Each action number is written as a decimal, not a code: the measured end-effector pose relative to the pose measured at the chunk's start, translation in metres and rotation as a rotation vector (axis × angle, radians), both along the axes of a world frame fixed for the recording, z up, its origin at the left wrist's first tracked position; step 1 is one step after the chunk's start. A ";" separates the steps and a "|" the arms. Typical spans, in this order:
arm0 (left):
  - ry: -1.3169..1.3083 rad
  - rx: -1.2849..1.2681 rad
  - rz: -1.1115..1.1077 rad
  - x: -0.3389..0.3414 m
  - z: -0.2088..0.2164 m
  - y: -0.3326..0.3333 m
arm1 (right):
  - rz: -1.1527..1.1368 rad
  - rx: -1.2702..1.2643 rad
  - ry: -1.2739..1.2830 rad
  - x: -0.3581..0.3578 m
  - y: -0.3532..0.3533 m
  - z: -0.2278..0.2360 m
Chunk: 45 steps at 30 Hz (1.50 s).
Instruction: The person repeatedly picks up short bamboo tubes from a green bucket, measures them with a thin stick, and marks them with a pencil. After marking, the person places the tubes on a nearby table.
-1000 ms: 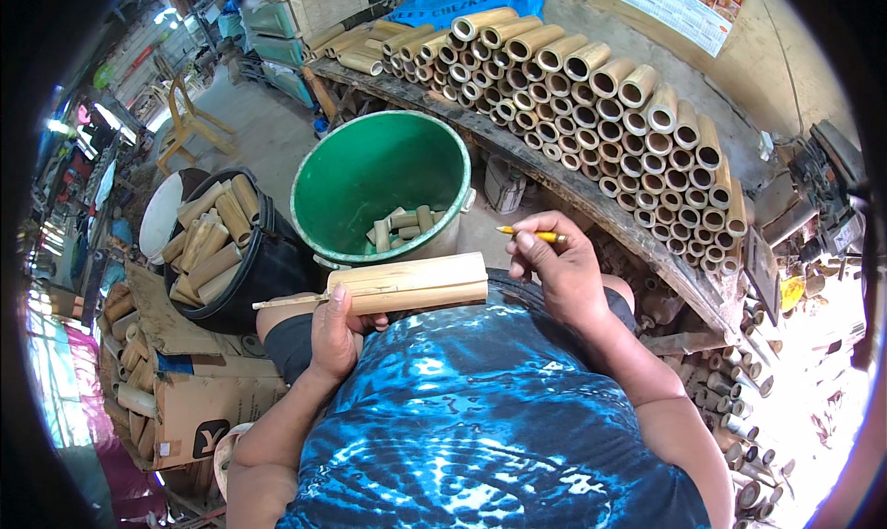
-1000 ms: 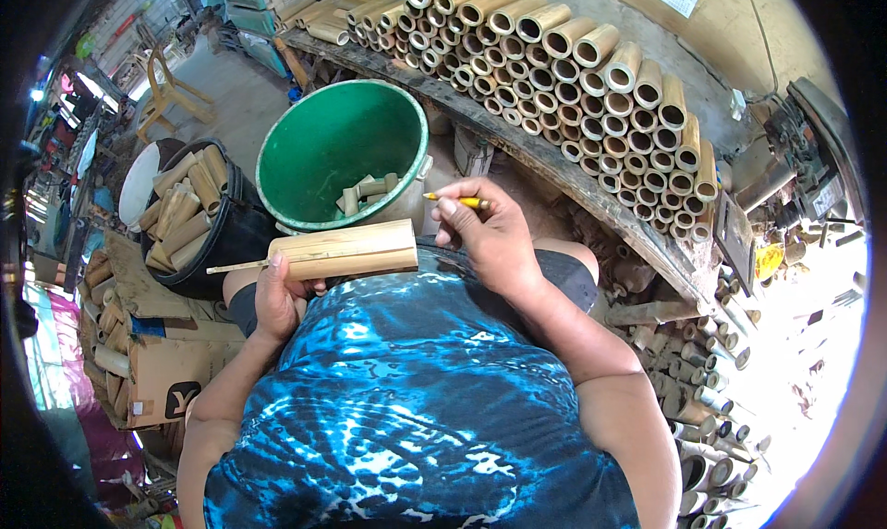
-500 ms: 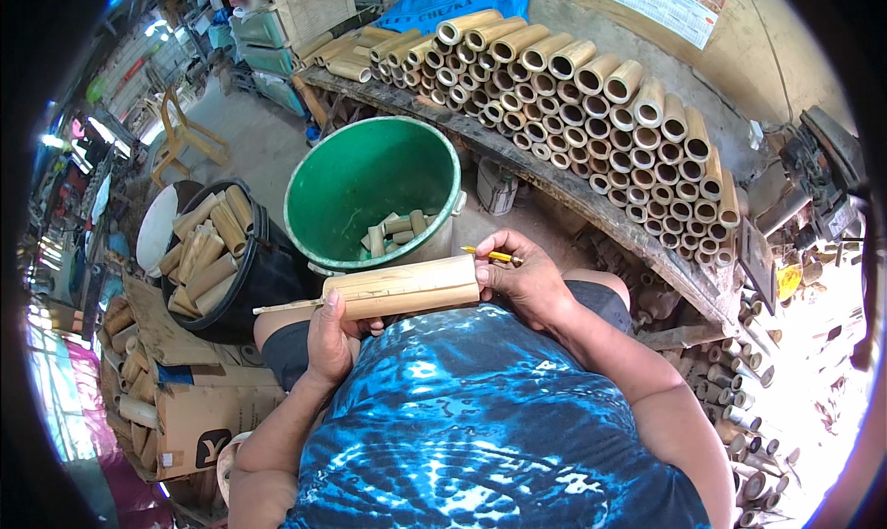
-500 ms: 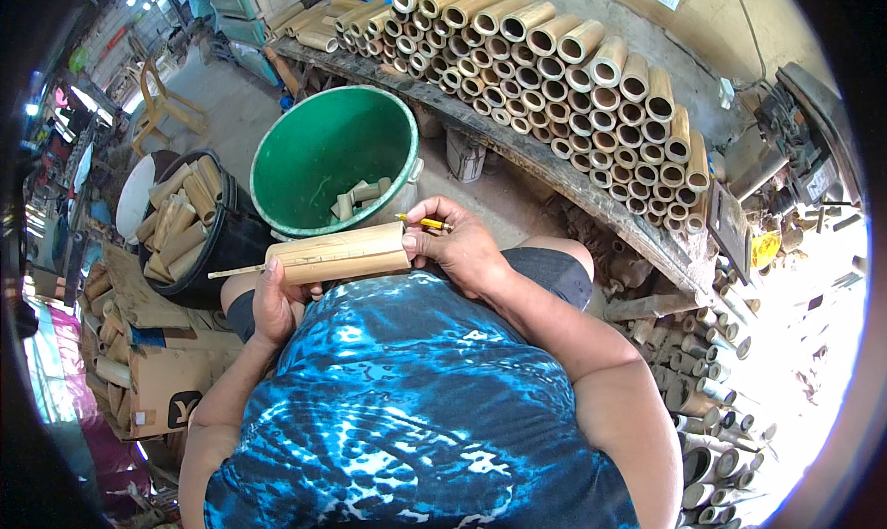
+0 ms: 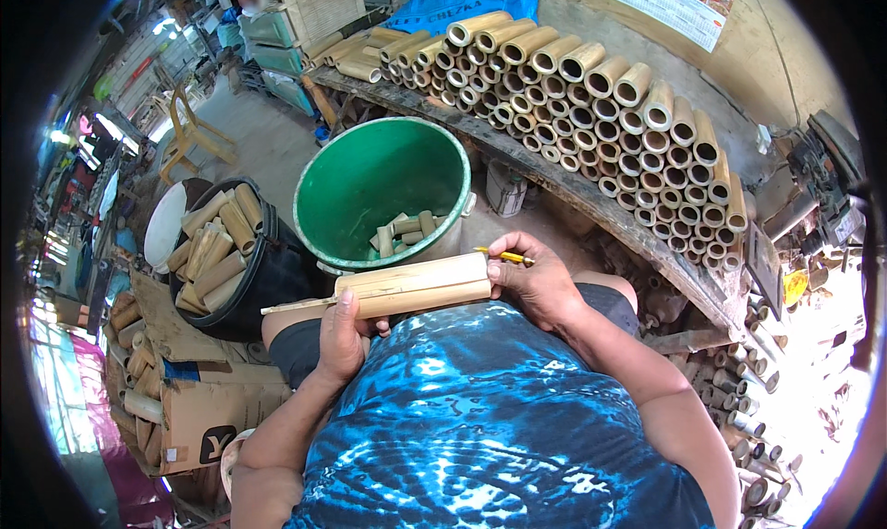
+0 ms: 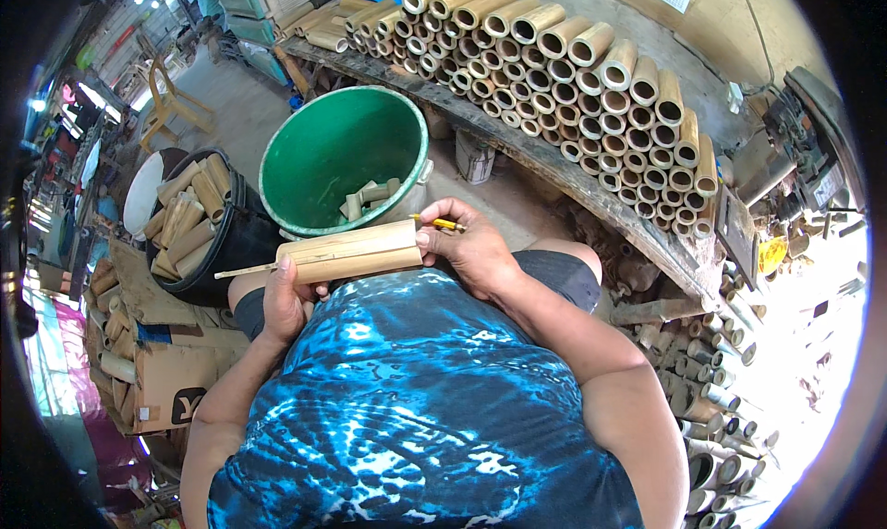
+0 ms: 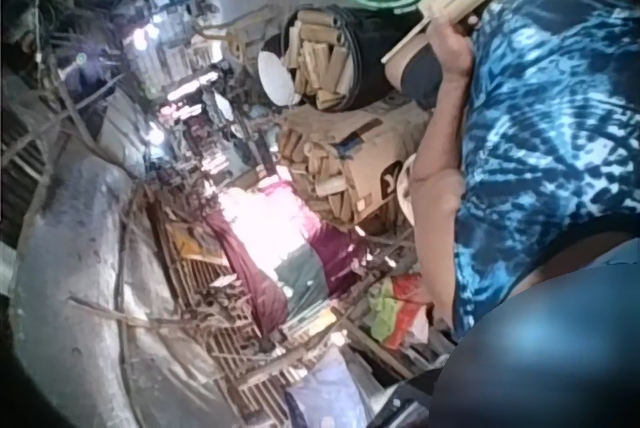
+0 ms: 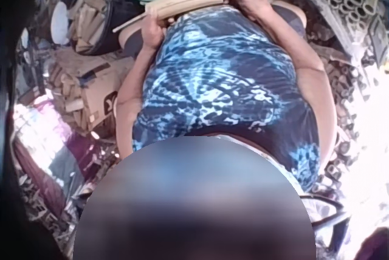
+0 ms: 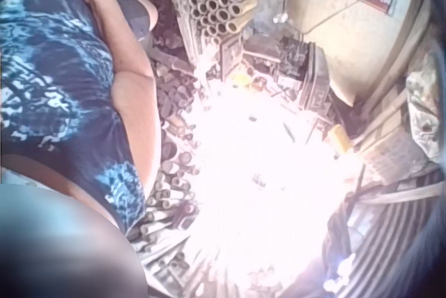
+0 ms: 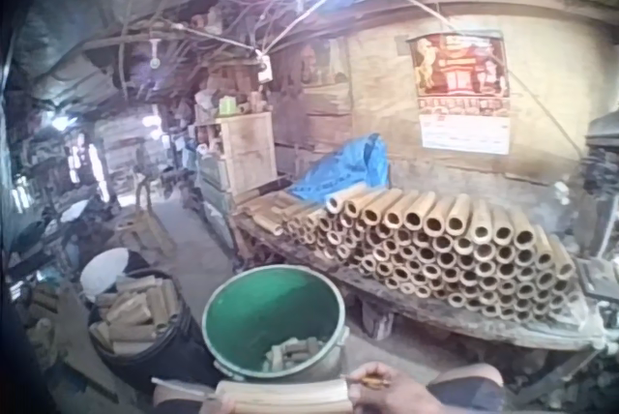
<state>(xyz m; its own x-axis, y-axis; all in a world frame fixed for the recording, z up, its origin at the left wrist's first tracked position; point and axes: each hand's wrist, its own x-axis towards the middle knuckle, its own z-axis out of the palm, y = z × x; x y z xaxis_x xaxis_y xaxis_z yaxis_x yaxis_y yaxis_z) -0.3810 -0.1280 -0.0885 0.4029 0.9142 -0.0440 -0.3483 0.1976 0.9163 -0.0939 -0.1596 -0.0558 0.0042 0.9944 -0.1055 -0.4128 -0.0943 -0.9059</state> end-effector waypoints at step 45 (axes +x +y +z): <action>0.154 0.379 -0.013 -0.001 -0.004 -0.002 | 0.045 0.405 -0.813 -0.015 -0.017 0.036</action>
